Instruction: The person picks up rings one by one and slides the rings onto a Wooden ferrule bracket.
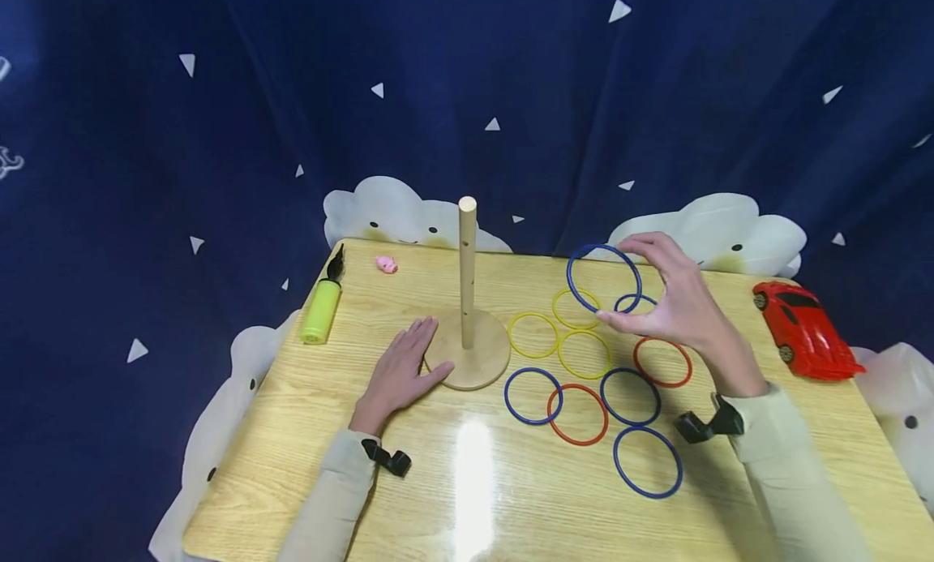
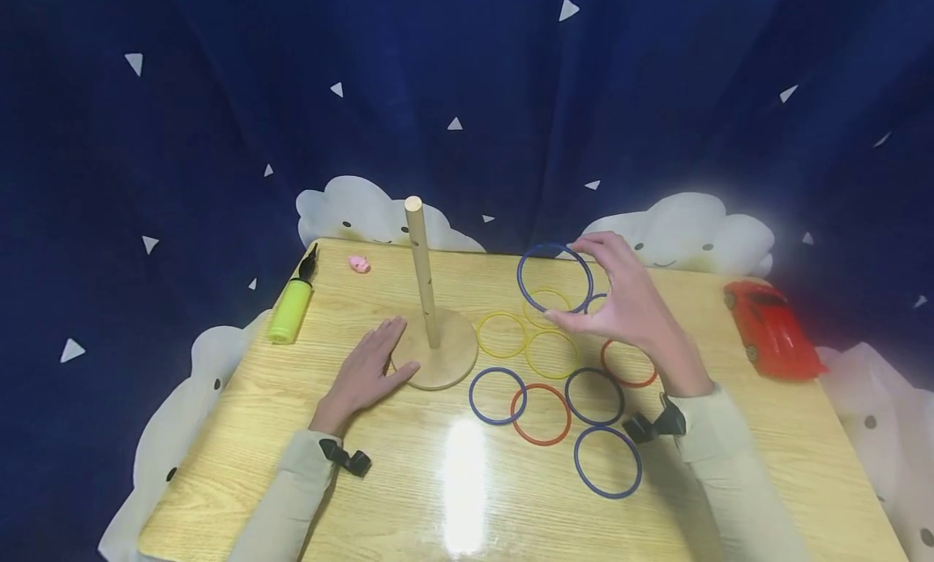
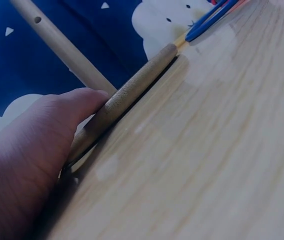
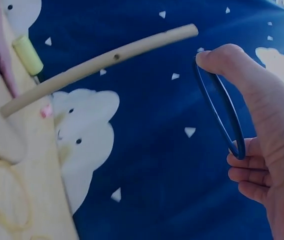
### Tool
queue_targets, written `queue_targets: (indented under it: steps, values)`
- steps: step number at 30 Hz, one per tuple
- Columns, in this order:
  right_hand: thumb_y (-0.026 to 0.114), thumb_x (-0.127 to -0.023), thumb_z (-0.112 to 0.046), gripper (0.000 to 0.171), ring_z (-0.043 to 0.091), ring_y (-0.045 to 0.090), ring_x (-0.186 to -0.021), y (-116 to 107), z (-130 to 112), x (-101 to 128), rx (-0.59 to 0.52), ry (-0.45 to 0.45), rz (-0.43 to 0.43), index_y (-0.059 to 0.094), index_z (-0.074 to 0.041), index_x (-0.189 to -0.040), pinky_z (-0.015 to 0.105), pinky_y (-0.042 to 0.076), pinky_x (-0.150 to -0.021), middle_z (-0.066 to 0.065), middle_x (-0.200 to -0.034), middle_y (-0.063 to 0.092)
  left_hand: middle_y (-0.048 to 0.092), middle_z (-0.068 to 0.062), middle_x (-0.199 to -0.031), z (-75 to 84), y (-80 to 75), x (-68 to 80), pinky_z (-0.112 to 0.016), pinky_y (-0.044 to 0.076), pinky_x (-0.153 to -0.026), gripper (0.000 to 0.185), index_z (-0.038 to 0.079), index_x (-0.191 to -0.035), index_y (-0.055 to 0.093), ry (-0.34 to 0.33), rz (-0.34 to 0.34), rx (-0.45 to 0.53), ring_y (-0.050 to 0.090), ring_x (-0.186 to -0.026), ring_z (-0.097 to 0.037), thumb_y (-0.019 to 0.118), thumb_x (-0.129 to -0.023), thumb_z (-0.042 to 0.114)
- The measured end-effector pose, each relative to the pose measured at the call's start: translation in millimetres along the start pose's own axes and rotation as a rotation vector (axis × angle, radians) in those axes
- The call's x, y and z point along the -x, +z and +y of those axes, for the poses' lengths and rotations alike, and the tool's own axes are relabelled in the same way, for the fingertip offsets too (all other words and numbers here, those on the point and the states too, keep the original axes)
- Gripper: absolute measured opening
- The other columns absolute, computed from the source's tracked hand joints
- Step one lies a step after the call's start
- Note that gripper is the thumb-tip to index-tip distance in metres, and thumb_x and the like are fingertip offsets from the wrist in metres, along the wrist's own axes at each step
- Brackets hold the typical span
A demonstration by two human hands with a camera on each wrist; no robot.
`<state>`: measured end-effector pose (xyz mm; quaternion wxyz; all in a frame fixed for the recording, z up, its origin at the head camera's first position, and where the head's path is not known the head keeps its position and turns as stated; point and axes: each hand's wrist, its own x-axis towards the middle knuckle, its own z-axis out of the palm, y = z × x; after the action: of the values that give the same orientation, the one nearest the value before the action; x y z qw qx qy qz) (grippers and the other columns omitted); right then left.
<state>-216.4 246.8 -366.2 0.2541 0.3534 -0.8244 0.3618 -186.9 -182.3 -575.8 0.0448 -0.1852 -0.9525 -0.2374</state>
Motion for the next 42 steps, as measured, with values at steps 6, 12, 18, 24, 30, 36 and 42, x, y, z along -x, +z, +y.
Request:
queue_targets:
  steps: [6,12,18,24,30,36,42]
  values:
    - [0.098,-0.051,-0.032,0.085,0.033,0.058,-0.117,0,-13,-46,-0.041,-0.058,-0.011,0.070,0.003,-0.123,0.016,0.039,-0.106,0.019,-0.123,0.066,0.027,-0.004,-0.172,1.0,-0.4,-1.8,-0.045,0.016,-0.131,0.091,0.015,-0.168,0.025,-0.004,-0.001,-0.007,0.018,-0.160,-0.022,0.050,-0.099,0.070]
    - [0.099,-0.049,-0.025,0.083,0.030,0.059,-0.117,-3,-32,-86,-0.051,-0.092,-0.051,0.071,0.001,-0.123,0.018,0.041,-0.105,0.015,-0.122,0.066,0.025,-0.003,-0.173,1.0,0.2,-1.3,-0.043,0.013,-0.132,0.093,0.016,-0.168,0.022,-0.016,-0.010,-0.017,0.017,-0.161,-0.022,0.047,-0.099,0.073]
    - [0.101,-0.051,-0.025,0.083,0.025,0.059,-0.117,6,-45,-115,-0.068,-0.132,-0.060,0.071,0.000,-0.124,0.023,0.043,-0.105,0.011,-0.124,0.065,0.023,-0.003,-0.173,-1.8,-2.0,0.6,-0.043,0.013,-0.132,0.094,0.016,-0.169,0.021,-0.021,-0.010,-0.033,0.016,-0.161,-0.023,0.046,-0.099,0.074]
    - [0.102,-0.055,-0.026,0.082,0.025,0.059,-0.119,24,-57,-135,-0.106,-0.172,-0.091,0.070,0.000,-0.125,0.029,0.045,-0.104,0.011,-0.124,0.065,0.025,-0.007,-0.173,-0.4,-2.8,3.9,-0.046,0.015,-0.131,0.094,0.014,-0.168,0.022,-0.026,-0.004,-0.023,0.018,-0.161,-0.026,0.047,-0.099,0.073]
    - [0.101,-0.058,-0.032,0.081,0.024,0.058,-0.120,41,-64,-148,-0.116,-0.196,-0.114,0.069,0.001,-0.125,0.033,0.046,-0.104,0.010,-0.124,0.064,0.026,-0.007,-0.172,-1.4,-2.4,3.2,-0.046,0.015,-0.131,0.094,0.013,-0.168,0.023,-0.024,0.005,-0.028,0.019,-0.160,-0.026,0.047,-0.099,0.073]
    - [0.097,-0.063,-0.045,0.084,0.021,0.055,-0.122,58,-63,-145,-0.078,-0.170,-0.191,0.067,0.001,-0.127,0.038,0.047,-0.104,0.008,-0.127,0.061,0.025,-0.005,-0.173,-0.1,-2.5,2.0,-0.044,0.013,-0.132,0.094,0.015,-0.168,0.022,-0.032,-0.005,-0.020,0.017,-0.161,-0.024,0.047,-0.099,0.074]
    - [0.095,-0.065,-0.047,0.085,0.022,0.055,-0.122,73,-58,-133,-0.056,-0.142,-0.246,0.066,0.001,-0.128,0.042,0.049,-0.103,0.009,-0.128,0.060,0.022,-0.002,-0.173,-0.7,-1.2,1.5,-0.042,0.012,-0.132,0.095,0.017,-0.169,0.020,-0.045,-0.020,-0.034,0.014,-0.161,-0.020,0.045,-0.098,0.075]
